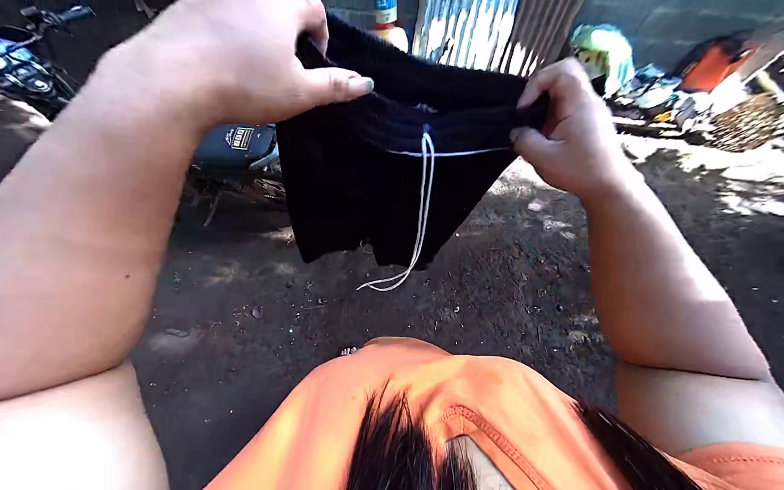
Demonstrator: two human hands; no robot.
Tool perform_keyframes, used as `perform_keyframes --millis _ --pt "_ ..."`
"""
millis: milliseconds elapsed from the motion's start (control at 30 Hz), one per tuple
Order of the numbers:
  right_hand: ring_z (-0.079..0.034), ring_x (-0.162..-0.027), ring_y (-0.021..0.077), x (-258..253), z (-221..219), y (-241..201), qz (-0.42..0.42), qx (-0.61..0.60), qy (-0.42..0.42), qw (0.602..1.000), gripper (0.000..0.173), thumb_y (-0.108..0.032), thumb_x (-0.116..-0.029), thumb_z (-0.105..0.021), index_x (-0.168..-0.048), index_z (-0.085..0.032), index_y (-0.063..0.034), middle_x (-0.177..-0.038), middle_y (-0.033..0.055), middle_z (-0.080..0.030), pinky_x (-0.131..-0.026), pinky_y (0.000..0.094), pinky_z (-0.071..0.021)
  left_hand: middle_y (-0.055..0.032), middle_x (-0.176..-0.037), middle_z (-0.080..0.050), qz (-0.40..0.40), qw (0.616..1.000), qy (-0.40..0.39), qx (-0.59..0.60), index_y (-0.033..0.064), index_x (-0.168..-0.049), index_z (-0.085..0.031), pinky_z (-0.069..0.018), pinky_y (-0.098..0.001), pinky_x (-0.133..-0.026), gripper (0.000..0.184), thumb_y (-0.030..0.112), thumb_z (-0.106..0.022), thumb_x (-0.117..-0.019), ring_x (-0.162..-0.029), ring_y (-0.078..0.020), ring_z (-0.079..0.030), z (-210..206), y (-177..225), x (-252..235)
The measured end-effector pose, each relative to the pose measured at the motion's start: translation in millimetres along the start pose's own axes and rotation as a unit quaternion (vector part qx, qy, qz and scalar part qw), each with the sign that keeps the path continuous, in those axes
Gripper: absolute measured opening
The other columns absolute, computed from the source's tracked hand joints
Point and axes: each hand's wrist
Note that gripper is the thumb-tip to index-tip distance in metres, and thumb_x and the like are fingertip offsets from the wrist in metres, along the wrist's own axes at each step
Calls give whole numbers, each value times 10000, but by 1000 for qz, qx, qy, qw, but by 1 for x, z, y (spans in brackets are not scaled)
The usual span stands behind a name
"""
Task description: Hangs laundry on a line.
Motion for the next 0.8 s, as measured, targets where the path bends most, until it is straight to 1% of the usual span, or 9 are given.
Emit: perform_keyframes --millis 67,167,233,300,433,533,633,733,800 --pt "-634 -1096 116 -22 0 -1 12 9 28 999 371 -16 -913 -531 -1282 -564 -3 -1259 132 -595 -925 294 -568 -279 -1172 -645 -61 997 47 -14 44 -1240 -639 -437 -746 -875 653 605 -631 -906 -1112 -502 -613 -2 -31 -6" --pt "-683 -1027 420 -42 -24 9 -121 188 -94 970 275 -39 -973 -529 -1229 -624 -3 -1133 256 -679 -871 634 -529 -278 -1327 -573 -21 991 -82 -100 14 -1186 -695 -463 -744 -894 520 468 -731 -935 -1188 -522 -573 -47 -78 -33" --pt "-659 -1038 509 -53 -24 28 -214 228 -86 946 196 -42 -1002 -496 -1118 -626 49 -1066 295 -678 -881 720 -484 -261 -1255 -623 -7 990 -108 -89 -26 -1077 -713 -478 -689 -921 381 342 -707 -975 -1173 -478 -599 -66 -101 -54" --pt "-673 -1002 473 -54 -12 42 -300 188 -40 934 201 -51 -994 -500 -1124 -610 57 -1050 282 -684 -869 699 -491 -287 -1082 -667 -50 995 -84 6 -83 -973 -684 -471 -648 -938 265 181 -706 -972 -1094 -460 -632 -84 -116 -73" --pt "-711 -1005 335 -37 -54 51 -407 6 -66 911 433 -50 -1023 -517 -1449 -448 -70 -1284 195 -629 -837 537 -603 -245 -1141 -653 -127 984 -105 66 -56 -1052 -666 -471 -592 -993 154 10 -664 -913 -1141 -404 -620 -107 -103 -118" --pt "-707 -1009 328 -29 -113 45 -419 -76 -96 900 430 -84 -1032 -575 -1449 -472 -77 -1233 187 -657 -854 531 -600 -240 -1086 -652 -174 978 -101 59 -38 -1068 -620 -498 -595 -919 180 -9 -670 -898 -1062 -406 -642 -104 -91 -143" --pt "-697 -1045 330 -16 -183 39 -426 -192 -104 878 493 -163 -1013 -644 -1463 -462 -82 -1250 183 -653 -861 530 -599 -264 -1170 -638 -169 981 -82 55 -45 -1138 -617 -469 -627 -968 238 13 -647 -909 -1149 -434 -611 -85 -79 -157" --pt "-658 -1130 385 -17 -238 30 -428 -292 -65 853 868 -253 -935 -760 -1617 -232 -149 -1419 227 -545 -863 560 -598 -261 -1183 -654 -205 975 -39 76 -39 -1187 -632 -463 -620 -977 293 43 -661 -907 -1163 -420 -615 -69 -77 -166" --pt "-694 -1019 331 -24 -251 34 -455 -333 30 825 860 -265 -971 -718 -1628 -171 -177 -1364 209 -569 -796 494 -617 -240 -1136 -659 -247 965 -31 85 -24 -1155 -648 -467 -598 -965 267 80 -697 -914 -1125 -391 -622 -64 -80 -169"
Point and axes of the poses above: each hand's wrist, its own x-axis away from the middle knuckle, its own z-axis out of the back of the hand, y = z × x
